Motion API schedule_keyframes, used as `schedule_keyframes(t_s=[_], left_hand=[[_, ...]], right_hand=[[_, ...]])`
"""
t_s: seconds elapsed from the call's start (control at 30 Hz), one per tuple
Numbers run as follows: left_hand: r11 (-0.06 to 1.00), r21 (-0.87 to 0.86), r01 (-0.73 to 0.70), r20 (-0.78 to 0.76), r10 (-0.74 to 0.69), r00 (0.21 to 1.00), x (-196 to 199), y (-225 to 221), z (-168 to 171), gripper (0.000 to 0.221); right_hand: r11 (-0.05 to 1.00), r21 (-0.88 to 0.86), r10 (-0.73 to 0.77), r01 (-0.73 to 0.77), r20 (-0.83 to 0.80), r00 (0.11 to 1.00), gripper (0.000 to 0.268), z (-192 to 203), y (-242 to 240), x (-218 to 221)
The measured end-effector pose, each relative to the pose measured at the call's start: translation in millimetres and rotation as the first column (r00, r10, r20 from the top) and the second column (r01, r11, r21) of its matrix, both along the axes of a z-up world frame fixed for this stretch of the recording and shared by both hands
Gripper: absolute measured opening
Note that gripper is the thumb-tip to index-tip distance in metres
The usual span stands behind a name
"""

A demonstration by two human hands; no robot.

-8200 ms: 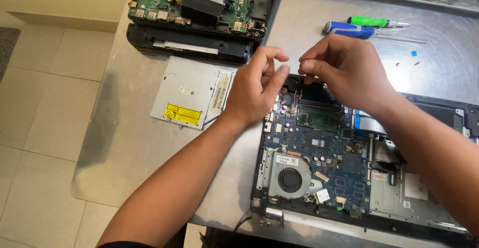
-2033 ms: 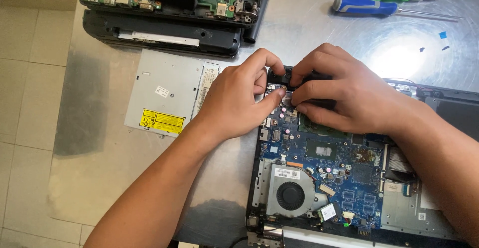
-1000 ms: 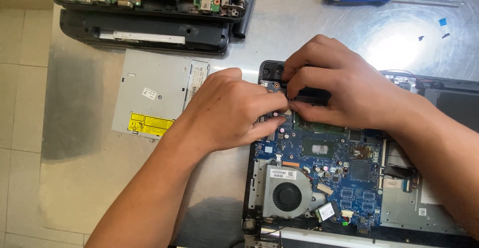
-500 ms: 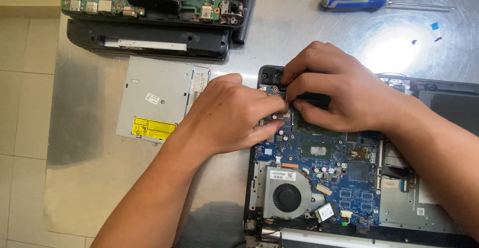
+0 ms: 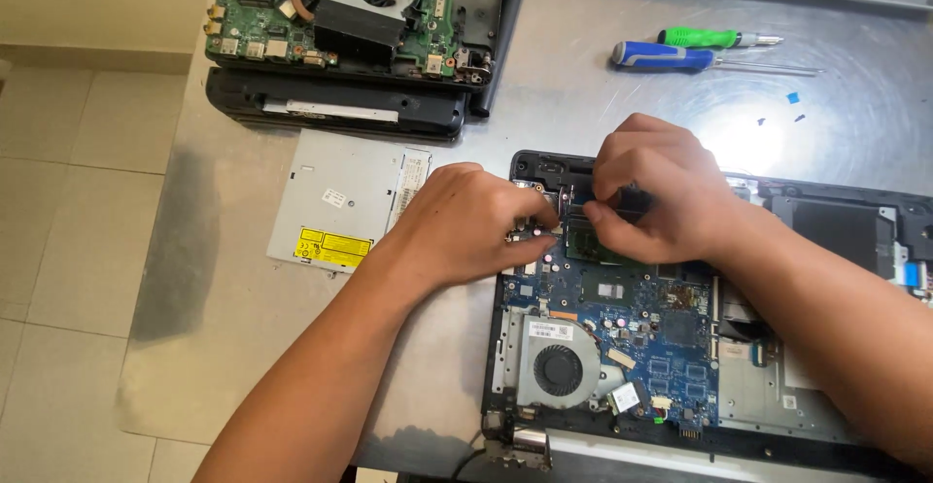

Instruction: Disassembling, cleaning, and repairing internal components of a laptop computer using a screwdriver and cleaning cloth.

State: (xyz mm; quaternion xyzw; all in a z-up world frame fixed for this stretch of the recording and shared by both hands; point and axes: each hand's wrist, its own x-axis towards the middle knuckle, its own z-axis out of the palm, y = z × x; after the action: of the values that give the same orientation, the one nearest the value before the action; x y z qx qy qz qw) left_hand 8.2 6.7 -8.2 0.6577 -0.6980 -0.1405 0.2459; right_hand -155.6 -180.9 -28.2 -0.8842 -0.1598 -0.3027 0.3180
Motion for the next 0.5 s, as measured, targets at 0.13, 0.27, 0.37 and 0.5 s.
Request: schedule_keyframes(t_s=[0.13, 0.27, 0.37, 0.5], left_hand=[[0.995, 0.093, -0.041, -0.082, 0.049, 0.995, -0.7, 2.4, 11.2, 0.017], [0.985, 0.15, -0.086, -0.102, 0.102, 0.99, -3.1, 6.2, 23.3, 0.017], [0.973, 0.213, -0.091, -0.134, 0.122, 0.983, -5.6, 6.8, 21.5, 0.016], [0.977, 0.188, -0.102, -0.112, 0.124, 0.986, -3.9, 3.0, 21.4, 0.016]], right_hand=[[0.997, 0.041, -0.065, 0.062, 0.084, 0.994, 0.013, 7.4, 3.1, 0.3], [0.986, 0.014, -0.165, 0.165, -0.048, 0.985, 0.014, 61.5, 27.8, -5.3], [0.943, -0.282, -0.267, 0.175, -0.332, 0.905, 0.007, 64.3, 40.7, -16.8], [0.935, -0.305, -0.288, 0.184, -0.346, 0.893, 0.008, 40.3, 35.3, -25.0]])
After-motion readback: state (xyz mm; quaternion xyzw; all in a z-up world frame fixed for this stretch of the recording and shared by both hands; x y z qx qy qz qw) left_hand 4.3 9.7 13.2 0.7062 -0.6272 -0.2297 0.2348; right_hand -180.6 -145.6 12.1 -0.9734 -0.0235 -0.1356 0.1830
